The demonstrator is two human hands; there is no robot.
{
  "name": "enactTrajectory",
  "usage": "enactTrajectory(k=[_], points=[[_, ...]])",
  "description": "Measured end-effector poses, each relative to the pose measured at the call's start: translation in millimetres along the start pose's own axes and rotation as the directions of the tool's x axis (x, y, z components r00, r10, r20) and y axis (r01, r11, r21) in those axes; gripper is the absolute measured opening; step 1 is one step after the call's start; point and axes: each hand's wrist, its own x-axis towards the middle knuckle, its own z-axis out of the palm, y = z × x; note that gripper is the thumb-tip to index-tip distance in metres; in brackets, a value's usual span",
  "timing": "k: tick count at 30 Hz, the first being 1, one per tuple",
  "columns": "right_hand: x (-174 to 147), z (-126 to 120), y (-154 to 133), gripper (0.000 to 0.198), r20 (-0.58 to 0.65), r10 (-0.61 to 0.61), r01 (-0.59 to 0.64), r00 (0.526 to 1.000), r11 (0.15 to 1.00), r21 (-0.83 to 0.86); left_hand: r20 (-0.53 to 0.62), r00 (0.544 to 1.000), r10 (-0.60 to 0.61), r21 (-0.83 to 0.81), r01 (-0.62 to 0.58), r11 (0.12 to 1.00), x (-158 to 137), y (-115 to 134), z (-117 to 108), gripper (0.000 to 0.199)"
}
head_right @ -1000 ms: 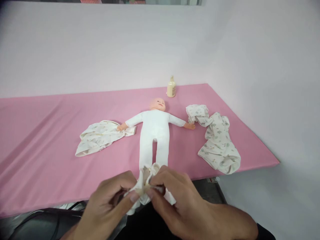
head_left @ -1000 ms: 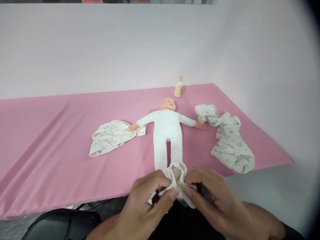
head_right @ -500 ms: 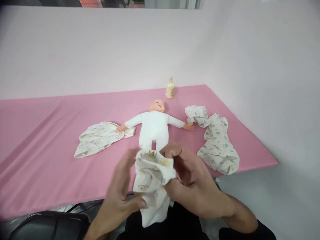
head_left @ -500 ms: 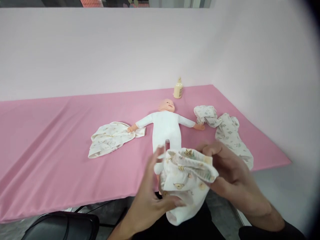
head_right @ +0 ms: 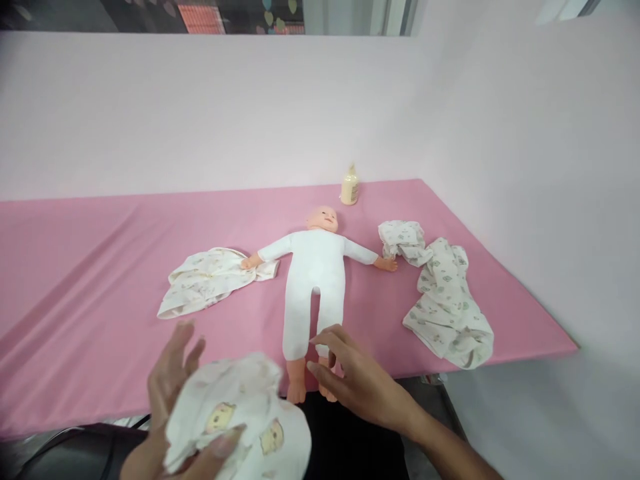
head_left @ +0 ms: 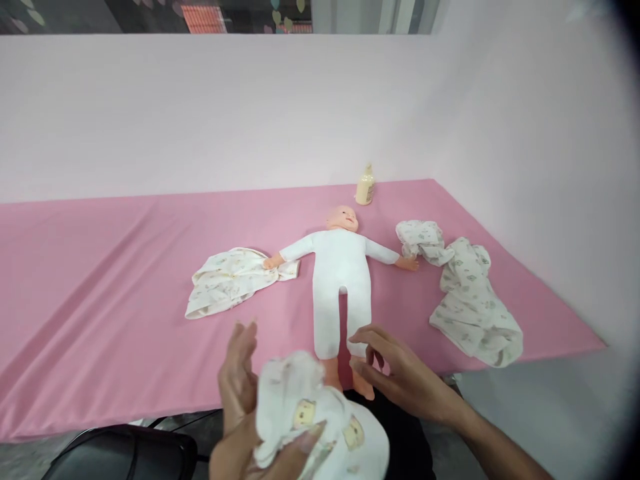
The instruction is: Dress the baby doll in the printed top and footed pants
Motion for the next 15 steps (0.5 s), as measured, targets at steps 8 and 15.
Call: enactTrajectory(k=[8,15], points=[[-1,-10,16,0.026,-0.181,0.084,-0.094,0.98,0.994,-0.05,-0.319,0.693,-0.646,-0.451,0.488,0.747,74,-54,-27,0.049],[-16,-22,46,0.033,-0.265,0.215,-0.22,0.94,0.975,0.008,0.036,0.758,-0.651,-0.306,0.628,0.715,171,-181,-58,0.042]])
